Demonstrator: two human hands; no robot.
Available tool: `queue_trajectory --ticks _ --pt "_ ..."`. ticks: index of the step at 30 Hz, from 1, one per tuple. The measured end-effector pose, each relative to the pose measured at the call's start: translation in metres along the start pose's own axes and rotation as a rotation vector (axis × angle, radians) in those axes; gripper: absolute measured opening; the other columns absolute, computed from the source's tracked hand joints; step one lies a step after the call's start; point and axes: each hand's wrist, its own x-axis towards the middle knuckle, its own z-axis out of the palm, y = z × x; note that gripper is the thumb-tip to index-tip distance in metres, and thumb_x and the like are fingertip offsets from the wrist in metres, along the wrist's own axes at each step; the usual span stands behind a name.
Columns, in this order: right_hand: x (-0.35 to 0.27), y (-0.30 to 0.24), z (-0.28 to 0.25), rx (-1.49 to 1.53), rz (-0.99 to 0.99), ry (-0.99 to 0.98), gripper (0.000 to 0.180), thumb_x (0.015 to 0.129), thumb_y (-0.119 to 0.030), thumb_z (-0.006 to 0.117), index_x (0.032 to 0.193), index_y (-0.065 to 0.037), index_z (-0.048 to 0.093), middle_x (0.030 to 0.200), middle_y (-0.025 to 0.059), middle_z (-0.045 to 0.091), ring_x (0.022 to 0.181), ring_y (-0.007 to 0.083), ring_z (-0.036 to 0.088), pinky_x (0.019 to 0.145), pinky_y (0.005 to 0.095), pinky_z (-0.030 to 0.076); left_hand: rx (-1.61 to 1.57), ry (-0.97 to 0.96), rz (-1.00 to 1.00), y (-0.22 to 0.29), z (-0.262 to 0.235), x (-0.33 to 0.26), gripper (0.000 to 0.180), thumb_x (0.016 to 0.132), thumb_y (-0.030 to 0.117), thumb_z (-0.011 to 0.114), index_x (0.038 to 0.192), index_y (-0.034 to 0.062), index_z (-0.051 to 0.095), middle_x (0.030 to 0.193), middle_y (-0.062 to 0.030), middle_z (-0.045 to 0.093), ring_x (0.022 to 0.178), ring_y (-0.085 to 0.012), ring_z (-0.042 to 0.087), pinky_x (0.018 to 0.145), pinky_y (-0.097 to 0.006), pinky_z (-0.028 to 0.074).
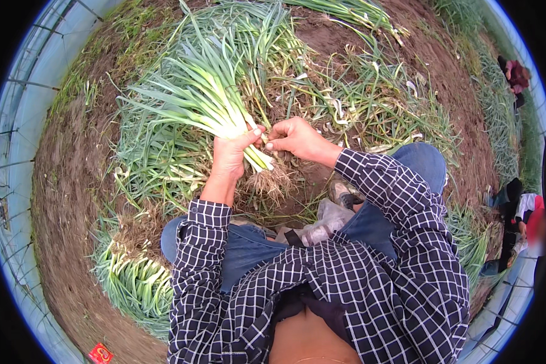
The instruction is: The person sits on the ground inside a greenhouse and sorts harvested green onions by hand. They gather individual stalks into a bundle, trim the roots, and place the cleaned bunches aside.
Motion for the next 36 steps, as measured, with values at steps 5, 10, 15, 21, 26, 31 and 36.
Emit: queue_trajectory --ticks 5,10,15,21,26,31,36 --pt "-0.007 0.0 0.0 -0.11 -0.099 0.148 0.01 0.084 -0.007 0.058 0.085 0.002 0.062 0.073 0.0018 0.061 0.064 0.0058 0.054 0.057 0.0218 0.045 -0.067 0.049 0.039 0.0 0.0 0.004 0.017 0.074 -0.004 0.064 0.089 -0.0047 0.058 0.079 -0.0112 0.063 0.061 -0.0138 0.057 0.056 -0.024 0.049" --pt "-0.023 -0.013 0.005 0.381 -0.107 0.238 0.01 0.088 -0.008 0.052 0.09 0.001 0.058 0.081 0.0058 0.062 0.066 0.0103 0.058 0.056 0.0232 0.05 -0.264 0.151 0.033 0.009 -0.012 0.015 0.016 0.075 -0.005 0.061 0.091 -0.0047 0.057 0.083 -0.0139 0.063 0.061 -0.0154 0.057 0.055 -0.027 0.049" --pt "-0.031 -0.019 -0.024 0.701 -0.093 0.42 0.011 0.09 -0.009 0.049 0.091 0.001 0.054 0.081 0.0109 0.061 0.07 0.0176 0.062 0.061 0.0287 0.055 -0.397 0.222 0.028 0.015 -0.022 0.023 0.02 0.074 -0.009 0.056 0.094 -0.005 0.053 0.081 -0.0152 0.062 0.062 -0.0178 0.056 0.056 -0.028 0.048" --pt "-0.017 -0.016 -0.155 -0.253 -0.113 0.803 0.025 0.087 -0.004 0.047 0.112 0.002 0.048 0.106 0.0231 0.054 0.082 0.0274 0.062 0.072 0.033 0.054 -0.263 0.115 0.002 0.006 -0.015 0.008 0.027 0.075 -0.007 0.056 0.101 -0.0031 0.05 0.079 -0.0136 0.061 0.066 -0.0193 0.058 0.057 -0.027 0.049" --pt "-0.002 -0.034 -0.123 -1.022 0.115 0.476 0.041 0.083 -0.014 0.056 0.122 -0.004 0.048 0.123 0.0238 0.042 0.092 0.0323 0.059 0.08 0.0364 0.05 -0.139 -0.008 -0.114 -0.007 -0.005 -0.013 0.032 0.074 0.001 0.062 0.104 -0.001 0.051 0.079 -0.0109 0.062 0.069 -0.0175 0.06 0.059 -0.027 0.05" --pt "0.022 -0.041 -0.048 -0.706 -0.329 0.309 0.035 0.076 -0.021 0.064 0.107 -0.004 0.059 0.102 0.0135 0.053 0.09 0.0266 0.058 0.081 0.0348 0.047 -0.056 -0.09 -0.175 -0.016 0.013 -0.023 0.037 0.068 0.002 0.07 0.101 -0.0021 0.053 0.077 -0.0099 0.062 0.069 -0.0183 0.063 0.054 -0.026 0.05" --pt "0.026 -0.038 -0.059 -0.878 -0.344 0.394 0.015 0.077 -0.018 0.063 0.083 -0.005 0.063 0.089 0.0068 0.056 0.079 0.0239 0.059 0.071 0.0334 0.048 0.061 -0.057 -0.198 -0.017 0.018 -0.027 0.033 0.067 -0.002 0.069 0.097 -0.002 0.055 0.078 -0.0089 0.062 0.069 -0.0179 0.063 0.054 -0.025 0.05"
